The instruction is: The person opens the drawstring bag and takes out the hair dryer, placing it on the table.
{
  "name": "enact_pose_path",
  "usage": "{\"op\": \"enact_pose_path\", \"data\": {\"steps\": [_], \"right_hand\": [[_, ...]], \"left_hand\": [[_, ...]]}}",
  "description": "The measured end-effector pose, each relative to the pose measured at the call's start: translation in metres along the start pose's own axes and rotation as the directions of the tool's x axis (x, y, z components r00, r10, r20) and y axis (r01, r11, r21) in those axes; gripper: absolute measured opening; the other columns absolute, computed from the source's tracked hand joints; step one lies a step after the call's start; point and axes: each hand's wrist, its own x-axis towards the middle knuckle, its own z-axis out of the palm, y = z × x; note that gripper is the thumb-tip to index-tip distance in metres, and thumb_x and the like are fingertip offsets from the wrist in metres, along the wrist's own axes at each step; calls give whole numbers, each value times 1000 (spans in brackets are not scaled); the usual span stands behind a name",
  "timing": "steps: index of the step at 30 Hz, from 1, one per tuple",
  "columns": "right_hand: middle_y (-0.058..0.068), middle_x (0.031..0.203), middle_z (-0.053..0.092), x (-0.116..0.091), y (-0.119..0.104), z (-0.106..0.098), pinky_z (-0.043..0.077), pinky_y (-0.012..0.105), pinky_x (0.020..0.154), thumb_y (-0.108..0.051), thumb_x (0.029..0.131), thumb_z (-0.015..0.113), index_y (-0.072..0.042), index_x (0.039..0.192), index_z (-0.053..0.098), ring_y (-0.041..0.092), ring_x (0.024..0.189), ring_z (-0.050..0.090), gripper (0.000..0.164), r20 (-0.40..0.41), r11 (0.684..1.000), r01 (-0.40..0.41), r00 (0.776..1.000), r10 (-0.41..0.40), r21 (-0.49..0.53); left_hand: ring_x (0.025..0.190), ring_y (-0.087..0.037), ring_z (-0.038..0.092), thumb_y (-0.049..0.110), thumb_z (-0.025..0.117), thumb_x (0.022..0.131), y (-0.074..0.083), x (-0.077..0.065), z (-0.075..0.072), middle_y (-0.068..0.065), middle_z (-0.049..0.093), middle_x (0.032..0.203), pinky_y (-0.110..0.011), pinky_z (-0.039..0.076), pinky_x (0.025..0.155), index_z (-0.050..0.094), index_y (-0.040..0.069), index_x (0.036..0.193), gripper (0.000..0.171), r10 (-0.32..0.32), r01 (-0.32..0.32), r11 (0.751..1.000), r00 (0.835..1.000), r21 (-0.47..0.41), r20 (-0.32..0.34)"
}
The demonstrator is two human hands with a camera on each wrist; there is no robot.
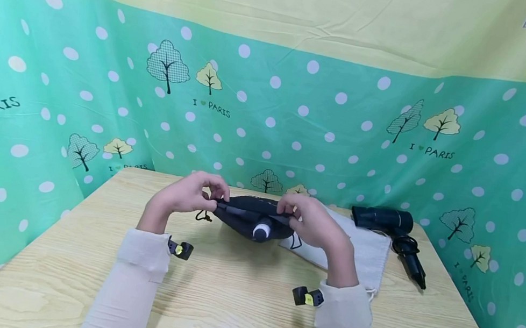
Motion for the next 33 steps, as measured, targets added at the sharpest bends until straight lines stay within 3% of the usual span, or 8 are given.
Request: {"op": "enact_pose_path", "data": {"steps": [6, 14, 20, 26, 30, 33], "right_hand": [[2, 101, 64, 3, -4, 5, 51, 38, 77, 13, 91, 56, -14, 110, 67, 20, 87, 58, 34, 106, 1000, -19, 994, 18, 15], [4, 93, 57, 8, -8, 18, 48, 42, 76, 16, 86, 54, -10, 110, 66, 21, 85, 51, 36, 177, 999, 47, 983, -47, 8], [5, 91, 56, 11, -14, 29, 44, 35, 72, 14, 87, 54, -13, 107, 65, 19, 82, 51, 36, 263, 1000, -11, 965, 17, -26], [4, 93, 60, 13, -20, 36, 48, 35, 73, 11, 90, 64, -14, 103, 65, 19, 82, 53, 28, 309, 997, -48, 949, 62, -52], [2, 86, 57, 14, -21, 39, 47, 35, 71, 13, 86, 64, -15, 99, 65, 18, 78, 53, 30, 322, 995, -70, 942, 88, -69], [0, 82, 56, 15, -22, 39, 47, 34, 68, 14, 83, 64, -15, 97, 66, 17, 74, 53, 32, 334, 993, -91, 936, 110, -72]], "left_hand": [[87, -22, 56, -8, 65, 75, -2, 0, 3, -2, 61, 88, -37, 47, 80, 71, 15, 96, 32, -31, 35, 999, 995, -41, 93], [77, -19, 53, -11, 62, 74, -9, 1, 9, -3, 56, 82, -30, 46, 67, 66, 10, 93, 29, -64, 79, 995, 976, -64, 208], [71, -16, 50, -14, 61, 76, -14, 2, 15, -3, 53, 81, -26, 46, 56, 65, 9, 90, 28, -140, 166, 984, 950, -72, 279], [71, -15, 50, -14, 60, 75, -18, 2, 19, -4, 53, 85, -24, 46, 55, 67, 9, 93, 30, -222, 258, 963, 919, -73, 327], [72, -15, 50, -14, 63, 75, -18, 0, 20, -4, 53, 88, -24, 46, 55, 68, 8, 96, 31, -266, 317, 944, 897, -95, 354], [73, -15, 52, -9, 71, 76, -19, -1, 20, -4, 53, 90, -25, 49, 57, 68, 9, 99, 29, -268, 323, 941, 893, -102, 361]]}}
